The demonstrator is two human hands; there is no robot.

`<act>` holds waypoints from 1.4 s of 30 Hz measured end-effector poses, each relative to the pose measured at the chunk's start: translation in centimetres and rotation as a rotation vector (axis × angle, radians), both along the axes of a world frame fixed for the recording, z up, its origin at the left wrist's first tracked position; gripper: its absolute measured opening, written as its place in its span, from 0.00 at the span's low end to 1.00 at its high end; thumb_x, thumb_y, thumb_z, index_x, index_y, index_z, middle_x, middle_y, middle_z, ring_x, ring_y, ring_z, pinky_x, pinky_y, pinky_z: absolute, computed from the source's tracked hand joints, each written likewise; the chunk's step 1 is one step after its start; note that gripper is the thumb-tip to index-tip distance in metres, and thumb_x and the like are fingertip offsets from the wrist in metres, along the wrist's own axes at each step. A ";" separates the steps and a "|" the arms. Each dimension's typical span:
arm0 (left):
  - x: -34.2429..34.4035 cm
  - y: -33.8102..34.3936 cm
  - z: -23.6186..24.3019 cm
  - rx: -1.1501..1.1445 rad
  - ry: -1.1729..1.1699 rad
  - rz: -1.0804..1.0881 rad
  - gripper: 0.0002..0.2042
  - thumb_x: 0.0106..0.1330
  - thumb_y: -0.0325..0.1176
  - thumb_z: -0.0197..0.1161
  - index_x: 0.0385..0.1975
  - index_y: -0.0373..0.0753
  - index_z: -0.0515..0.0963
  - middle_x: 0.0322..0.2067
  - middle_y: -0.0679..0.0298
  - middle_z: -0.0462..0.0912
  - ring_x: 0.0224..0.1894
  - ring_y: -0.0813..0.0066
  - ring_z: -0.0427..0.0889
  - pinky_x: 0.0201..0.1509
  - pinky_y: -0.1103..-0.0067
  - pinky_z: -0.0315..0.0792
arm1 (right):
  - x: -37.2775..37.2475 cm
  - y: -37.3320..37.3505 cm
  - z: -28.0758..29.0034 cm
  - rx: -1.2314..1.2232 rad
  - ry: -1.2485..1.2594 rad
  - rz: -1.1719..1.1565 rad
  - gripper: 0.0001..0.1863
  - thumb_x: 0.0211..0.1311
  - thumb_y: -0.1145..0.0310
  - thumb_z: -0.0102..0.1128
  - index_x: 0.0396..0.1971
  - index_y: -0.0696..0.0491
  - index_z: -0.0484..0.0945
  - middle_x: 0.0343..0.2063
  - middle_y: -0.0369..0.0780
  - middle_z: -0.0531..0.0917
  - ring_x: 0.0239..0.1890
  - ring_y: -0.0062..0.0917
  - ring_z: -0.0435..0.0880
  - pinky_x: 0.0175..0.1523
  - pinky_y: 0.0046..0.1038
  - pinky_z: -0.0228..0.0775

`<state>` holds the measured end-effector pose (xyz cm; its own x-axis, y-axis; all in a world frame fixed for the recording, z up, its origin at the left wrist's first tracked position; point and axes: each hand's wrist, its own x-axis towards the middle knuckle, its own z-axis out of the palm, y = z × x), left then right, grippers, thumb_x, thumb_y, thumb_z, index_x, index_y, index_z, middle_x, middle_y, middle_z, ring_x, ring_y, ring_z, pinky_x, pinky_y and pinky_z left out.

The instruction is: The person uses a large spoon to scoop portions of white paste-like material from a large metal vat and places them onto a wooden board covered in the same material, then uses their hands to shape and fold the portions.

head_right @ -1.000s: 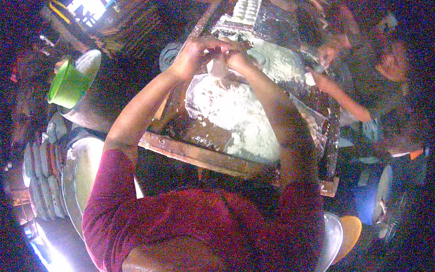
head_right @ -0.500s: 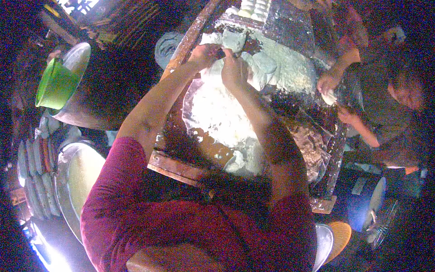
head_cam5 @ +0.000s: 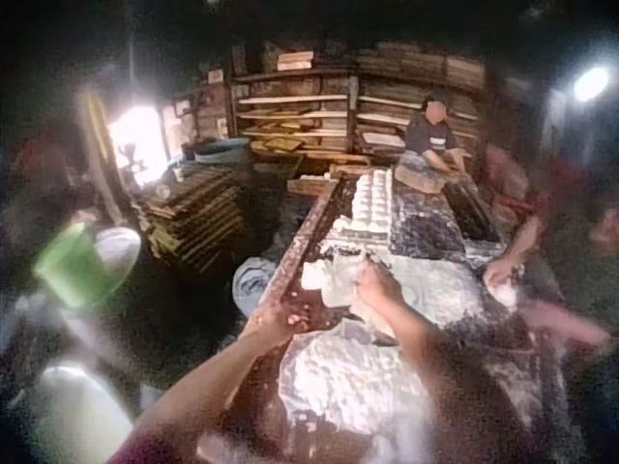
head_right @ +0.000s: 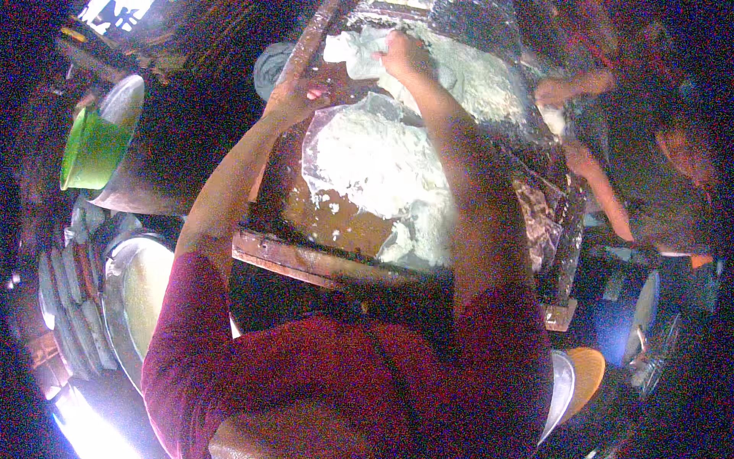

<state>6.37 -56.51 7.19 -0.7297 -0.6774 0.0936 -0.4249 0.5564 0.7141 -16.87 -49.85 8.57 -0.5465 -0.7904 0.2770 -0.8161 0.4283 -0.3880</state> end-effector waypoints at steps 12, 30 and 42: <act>1.8 4.4 -3.8 0.380 0.275 -0.115 0.05 0.52 0.27 0.57 0.29 0.40 0.75 0.22 0.63 0.79 0.22 0.75 0.78 0.24 0.80 0.72 | 6.5 16.3 0.7 0.422 -0.305 0.065 0.13 0.38 0.56 0.64 0.18 0.51 0.81 0.23 0.43 0.81 0.28 0.37 0.80 0.35 0.35 0.70; 6.0 -1.2 -1.8 0.135 0.389 0.499 0.09 0.44 0.28 0.67 0.28 0.39 0.80 0.21 0.66 0.80 0.25 0.82 0.77 0.31 0.83 0.72 | 5.7 2.1 -3.6 0.088 0.001 0.230 0.04 0.46 0.70 0.54 0.22 0.52 0.77 0.25 0.47 0.79 0.32 0.40 0.78 0.38 0.36 0.69; 5.5 3.1 -0.3 0.570 0.664 0.196 0.14 0.45 0.25 0.66 0.33 0.30 0.75 0.25 0.58 0.80 0.27 0.74 0.79 0.30 0.79 0.73 | 4.6 7.3 0.4 0.500 0.009 0.247 0.09 0.35 0.64 0.64 0.18 0.53 0.80 0.24 0.46 0.80 0.26 0.38 0.79 0.33 0.32 0.70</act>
<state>11.83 -53.45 6.93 -0.5110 -0.8570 0.0665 0.1238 0.0032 0.9923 -12.31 -42.59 8.94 -0.3277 -0.9310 -0.1609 -0.9179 0.3540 -0.1793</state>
